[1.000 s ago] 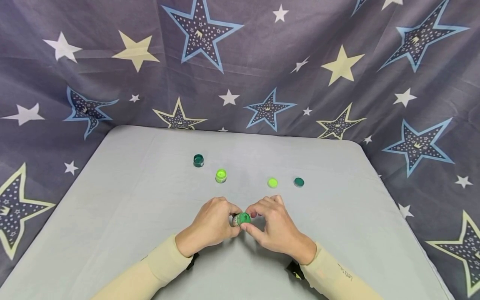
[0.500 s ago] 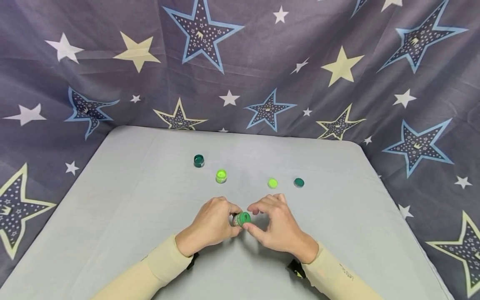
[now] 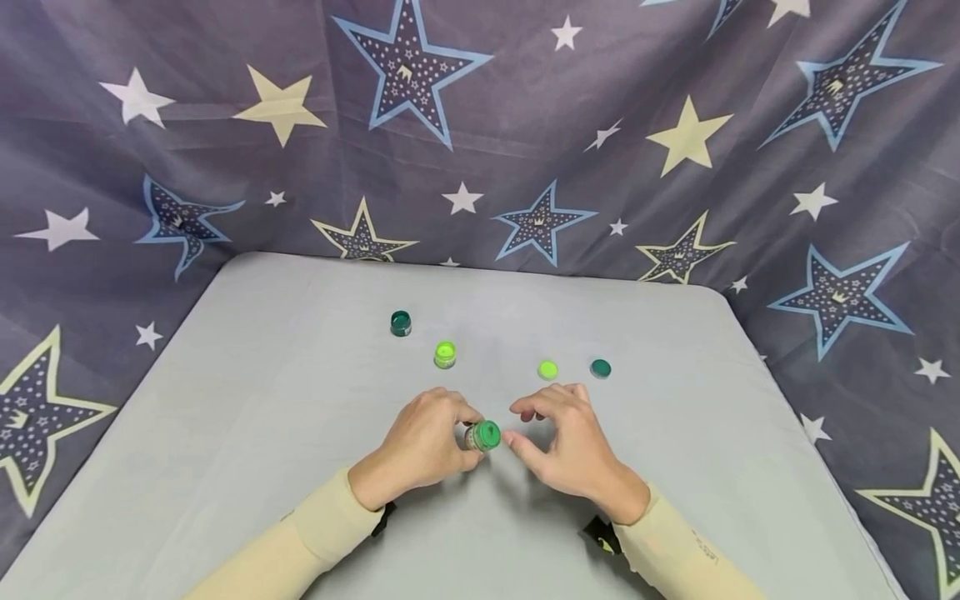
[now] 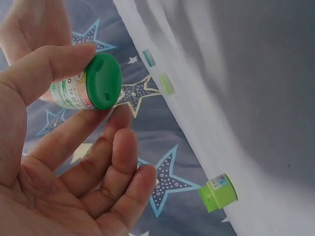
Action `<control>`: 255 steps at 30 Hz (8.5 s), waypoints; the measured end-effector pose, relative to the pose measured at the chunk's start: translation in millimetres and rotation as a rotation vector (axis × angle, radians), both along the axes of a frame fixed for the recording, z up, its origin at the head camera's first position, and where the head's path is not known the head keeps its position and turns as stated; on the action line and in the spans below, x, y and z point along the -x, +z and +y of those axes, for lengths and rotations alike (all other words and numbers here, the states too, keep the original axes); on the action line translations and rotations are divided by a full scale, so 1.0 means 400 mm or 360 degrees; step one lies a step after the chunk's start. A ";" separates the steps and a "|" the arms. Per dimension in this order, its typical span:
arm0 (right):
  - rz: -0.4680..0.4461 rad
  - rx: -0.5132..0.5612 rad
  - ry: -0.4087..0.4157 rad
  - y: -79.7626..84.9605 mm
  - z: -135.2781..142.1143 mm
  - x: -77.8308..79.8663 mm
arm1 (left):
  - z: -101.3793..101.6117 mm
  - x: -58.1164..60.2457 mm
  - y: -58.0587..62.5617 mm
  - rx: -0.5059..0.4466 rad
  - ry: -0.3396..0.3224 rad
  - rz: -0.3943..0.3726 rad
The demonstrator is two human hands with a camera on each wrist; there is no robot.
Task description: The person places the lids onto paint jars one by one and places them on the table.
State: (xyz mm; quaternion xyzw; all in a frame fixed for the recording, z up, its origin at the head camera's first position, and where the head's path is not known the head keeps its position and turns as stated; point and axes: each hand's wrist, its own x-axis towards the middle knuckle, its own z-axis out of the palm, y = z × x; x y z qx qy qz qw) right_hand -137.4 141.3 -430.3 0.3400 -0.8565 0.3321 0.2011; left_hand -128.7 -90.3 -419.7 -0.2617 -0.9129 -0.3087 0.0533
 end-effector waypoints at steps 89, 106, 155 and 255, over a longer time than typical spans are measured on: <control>-0.0001 -0.0272 -0.0311 -0.039 0.152 0.021 | -0.354 0.110 -0.031 0.0397 0.0542 -0.0381; 0.0020 -0.0220 -0.0326 -0.033 0.156 0.030 | -0.293 0.156 0.000 0.0082 0.0682 -0.0059; -0.0007 -0.0114 -0.0397 -0.020 0.166 0.062 | -0.237 0.388 -0.015 0.0244 0.0826 -0.0482; -0.0368 -0.0507 -0.0703 -0.001 0.244 0.175 | -0.120 0.120 0.084 -0.0077 0.0356 -0.0368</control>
